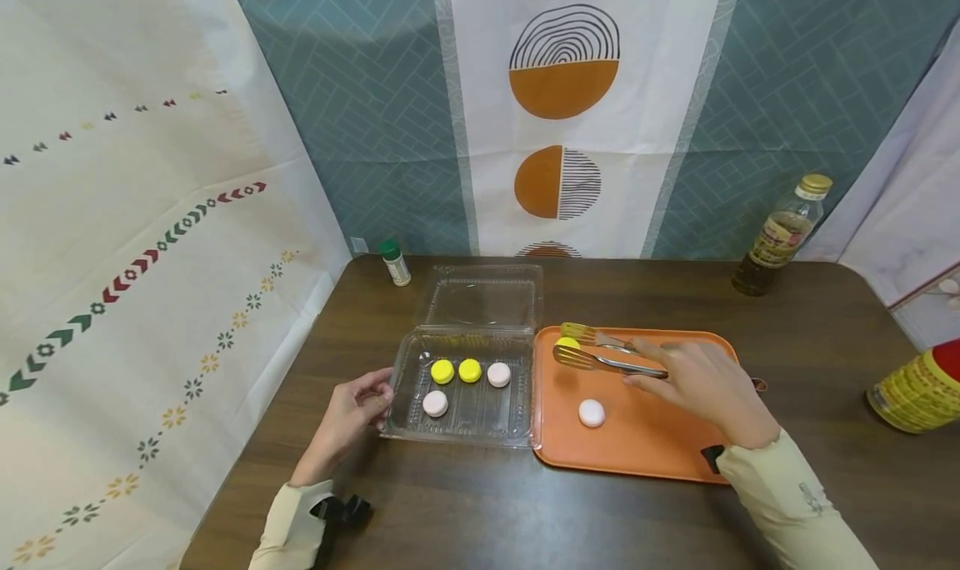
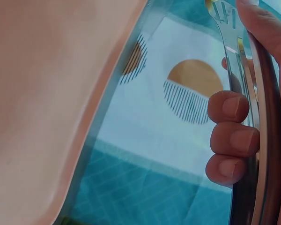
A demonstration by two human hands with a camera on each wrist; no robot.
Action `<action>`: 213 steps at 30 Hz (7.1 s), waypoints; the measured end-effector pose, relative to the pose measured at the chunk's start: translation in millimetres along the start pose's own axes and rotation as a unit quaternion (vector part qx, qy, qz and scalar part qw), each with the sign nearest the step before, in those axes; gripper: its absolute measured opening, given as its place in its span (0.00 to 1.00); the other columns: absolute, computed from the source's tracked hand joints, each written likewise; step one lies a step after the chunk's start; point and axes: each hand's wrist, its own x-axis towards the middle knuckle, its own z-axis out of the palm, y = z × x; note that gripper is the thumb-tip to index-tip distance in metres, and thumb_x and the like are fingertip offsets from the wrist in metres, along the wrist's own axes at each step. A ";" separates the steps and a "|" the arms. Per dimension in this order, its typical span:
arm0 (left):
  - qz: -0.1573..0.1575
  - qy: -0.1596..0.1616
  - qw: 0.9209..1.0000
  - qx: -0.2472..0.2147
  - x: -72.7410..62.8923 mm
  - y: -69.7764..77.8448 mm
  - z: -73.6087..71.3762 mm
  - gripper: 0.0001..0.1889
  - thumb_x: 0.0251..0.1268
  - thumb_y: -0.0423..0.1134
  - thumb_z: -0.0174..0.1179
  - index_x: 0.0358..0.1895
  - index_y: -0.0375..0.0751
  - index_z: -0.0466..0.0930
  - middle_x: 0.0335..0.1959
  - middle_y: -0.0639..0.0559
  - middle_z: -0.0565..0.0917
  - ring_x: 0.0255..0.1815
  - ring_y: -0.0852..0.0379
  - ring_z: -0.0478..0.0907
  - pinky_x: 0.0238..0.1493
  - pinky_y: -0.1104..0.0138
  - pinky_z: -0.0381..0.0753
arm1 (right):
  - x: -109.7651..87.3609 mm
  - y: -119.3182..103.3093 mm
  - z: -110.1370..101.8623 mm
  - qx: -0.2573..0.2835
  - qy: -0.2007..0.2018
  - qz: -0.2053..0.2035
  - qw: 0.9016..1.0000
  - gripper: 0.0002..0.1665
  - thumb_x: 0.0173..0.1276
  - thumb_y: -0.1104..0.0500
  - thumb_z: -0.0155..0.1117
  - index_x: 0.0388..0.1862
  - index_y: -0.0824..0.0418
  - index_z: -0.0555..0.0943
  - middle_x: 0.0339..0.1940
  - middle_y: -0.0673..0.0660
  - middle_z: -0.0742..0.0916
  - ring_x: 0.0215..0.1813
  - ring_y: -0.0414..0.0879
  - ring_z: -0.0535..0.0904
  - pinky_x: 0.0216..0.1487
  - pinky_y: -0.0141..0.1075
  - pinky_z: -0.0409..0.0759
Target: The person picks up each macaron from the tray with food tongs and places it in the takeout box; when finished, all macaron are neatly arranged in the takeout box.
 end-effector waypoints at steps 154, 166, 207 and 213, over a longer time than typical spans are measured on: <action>0.010 -0.010 1.000 -0.001 0.7 1.4 -2.4 0.22 0.67 0.19 0.58 0.64 0.21 0.73 0.37 0.30 0.79 0.22 0.58 0.73 0.21 0.71 0.75 | -77.8 -13.2 29.1 -0.052 -0.007 0.006 0.999 0.31 0.52 0.43 0.81 0.51 0.48 0.77 0.16 0.41 0.66 0.15 0.34 0.59 0.14 0.32 0.58; -0.003 -0.008 1.000 -0.006 -1.2 0.7 -0.3 0.22 0.67 0.19 0.59 0.64 0.22 0.73 0.36 0.33 0.79 0.22 0.57 0.73 0.21 0.71 0.75 | -69.3 -11.4 37.3 -0.046 0.026 -0.020 0.998 0.30 0.48 0.49 0.83 0.50 0.49 0.80 0.16 0.38 0.65 0.15 0.33 0.59 0.15 0.32 0.57; 0.015 -0.008 1.000 0.003 0.7 3.2 -1.9 0.21 0.67 0.20 0.59 0.63 0.21 0.73 0.35 0.34 0.80 0.21 0.57 0.73 0.21 0.71 0.75 | 5.4 -53.6 26.6 -0.029 0.073 -0.056 0.995 0.33 0.61 0.43 0.74 0.61 0.57 0.84 0.14 0.40 0.64 0.14 0.33 0.50 0.15 0.30 0.49; 0.009 -0.004 1.000 0.000 0.3 3.0 -1.9 0.22 0.67 0.19 0.59 0.64 0.21 0.73 0.37 0.30 0.80 0.22 0.57 0.73 0.21 0.72 0.75 | 17.3 -61.4 21.6 -0.026 0.040 -0.080 0.996 0.34 0.58 0.46 0.77 0.64 0.52 0.83 0.14 0.40 0.61 0.14 0.34 0.48 0.16 0.29 0.48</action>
